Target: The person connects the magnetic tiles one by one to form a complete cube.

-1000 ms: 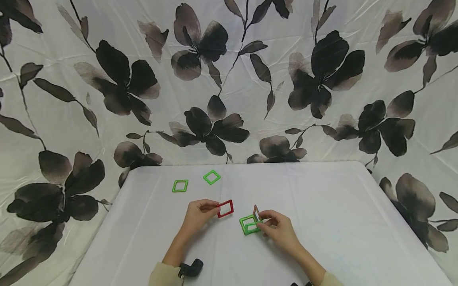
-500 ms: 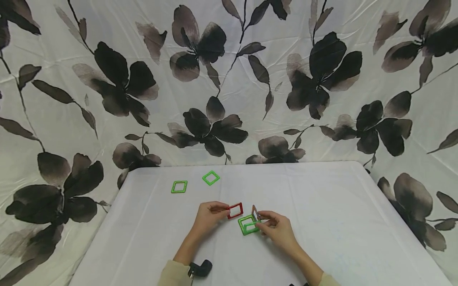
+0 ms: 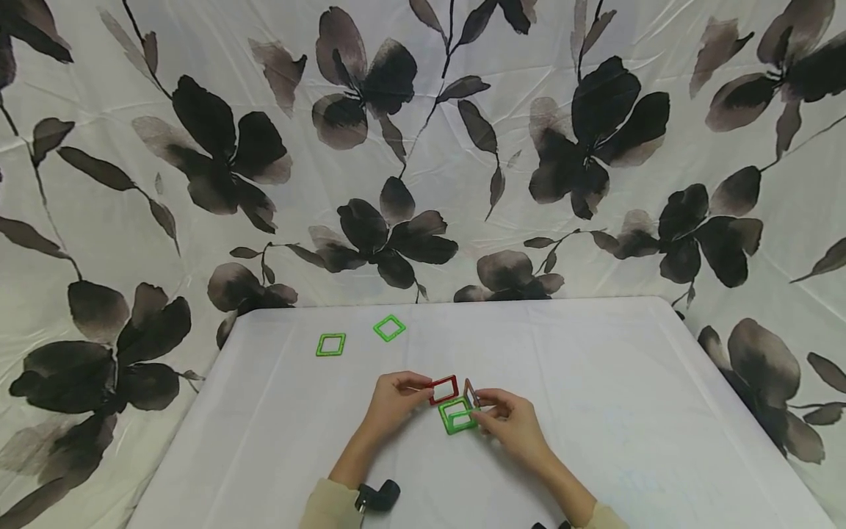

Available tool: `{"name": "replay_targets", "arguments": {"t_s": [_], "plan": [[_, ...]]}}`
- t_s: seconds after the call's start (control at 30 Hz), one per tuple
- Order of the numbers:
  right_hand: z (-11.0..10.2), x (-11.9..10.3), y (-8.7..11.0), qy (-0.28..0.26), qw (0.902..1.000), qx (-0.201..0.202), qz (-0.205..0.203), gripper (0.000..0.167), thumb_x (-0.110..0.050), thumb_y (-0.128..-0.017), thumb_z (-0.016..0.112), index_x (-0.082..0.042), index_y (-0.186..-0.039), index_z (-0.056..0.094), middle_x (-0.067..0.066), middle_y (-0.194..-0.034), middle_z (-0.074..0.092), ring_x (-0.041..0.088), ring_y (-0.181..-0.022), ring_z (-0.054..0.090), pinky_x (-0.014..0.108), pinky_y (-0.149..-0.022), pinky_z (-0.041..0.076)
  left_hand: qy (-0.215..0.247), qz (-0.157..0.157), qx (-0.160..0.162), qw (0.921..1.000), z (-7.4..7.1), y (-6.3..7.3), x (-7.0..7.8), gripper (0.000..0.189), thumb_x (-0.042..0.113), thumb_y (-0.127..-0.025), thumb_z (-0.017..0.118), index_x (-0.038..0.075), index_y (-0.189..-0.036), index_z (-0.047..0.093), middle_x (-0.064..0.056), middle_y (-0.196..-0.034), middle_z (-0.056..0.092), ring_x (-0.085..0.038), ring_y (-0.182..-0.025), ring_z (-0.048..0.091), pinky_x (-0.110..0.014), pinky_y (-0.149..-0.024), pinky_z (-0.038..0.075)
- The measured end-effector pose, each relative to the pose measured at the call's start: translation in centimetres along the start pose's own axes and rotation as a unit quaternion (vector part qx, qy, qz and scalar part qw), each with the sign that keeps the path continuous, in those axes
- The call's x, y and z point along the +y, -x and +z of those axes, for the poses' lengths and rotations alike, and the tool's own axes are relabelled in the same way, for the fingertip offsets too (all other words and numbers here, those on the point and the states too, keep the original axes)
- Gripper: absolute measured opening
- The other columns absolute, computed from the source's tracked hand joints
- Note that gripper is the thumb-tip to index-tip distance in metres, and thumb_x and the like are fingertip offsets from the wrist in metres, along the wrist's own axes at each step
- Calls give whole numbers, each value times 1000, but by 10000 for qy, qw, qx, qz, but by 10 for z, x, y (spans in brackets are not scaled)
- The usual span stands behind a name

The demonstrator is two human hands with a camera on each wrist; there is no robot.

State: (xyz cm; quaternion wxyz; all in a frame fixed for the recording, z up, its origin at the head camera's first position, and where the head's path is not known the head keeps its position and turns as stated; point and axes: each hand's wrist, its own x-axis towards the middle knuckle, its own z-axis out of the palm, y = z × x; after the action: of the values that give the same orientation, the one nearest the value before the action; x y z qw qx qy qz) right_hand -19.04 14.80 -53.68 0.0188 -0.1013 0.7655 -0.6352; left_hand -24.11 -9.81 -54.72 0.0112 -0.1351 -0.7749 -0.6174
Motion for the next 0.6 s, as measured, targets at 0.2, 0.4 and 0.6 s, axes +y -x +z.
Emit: {"name": "replay_targets", "arguments": {"t_s": [0.2, 0.4, 0.6], "plan": [[-1, 0, -1, 15, 10000, -37, 22, 35, -4, -83, 76, -3, -117, 66, 19, -106, 68, 28, -72, 67, 33, -58, 55, 105, 52, -69, 9999, 5, -3, -1, 16, 11, -82, 79, 4, -96, 75, -6, -90, 72, -21, -74, 70, -26, -61, 53], [-1, -1, 0, -33, 9999, -127, -19, 34, -7, -84, 76, -3, -116, 66, 17, -106, 68, 30, -73, 67, 33, -58, 55, 1, -6, -98, 10000, 9, -3, 3, 14, 12, -83, 78, 6, -96, 75, -4, -91, 72, -18, -77, 70, -29, -65, 55], [-1, 0, 0, -22, 9999, -122, -38, 34, -7, -84, 76, -3, -116, 65, 16, -105, 68, 30, -72, 67, 31, -57, 55, -75, -142, -91, 9998, 11, -3, 7, 12, 10, -83, 77, 7, -94, 75, -2, -90, 72, -19, -77, 70, -28, -64, 55]]}}
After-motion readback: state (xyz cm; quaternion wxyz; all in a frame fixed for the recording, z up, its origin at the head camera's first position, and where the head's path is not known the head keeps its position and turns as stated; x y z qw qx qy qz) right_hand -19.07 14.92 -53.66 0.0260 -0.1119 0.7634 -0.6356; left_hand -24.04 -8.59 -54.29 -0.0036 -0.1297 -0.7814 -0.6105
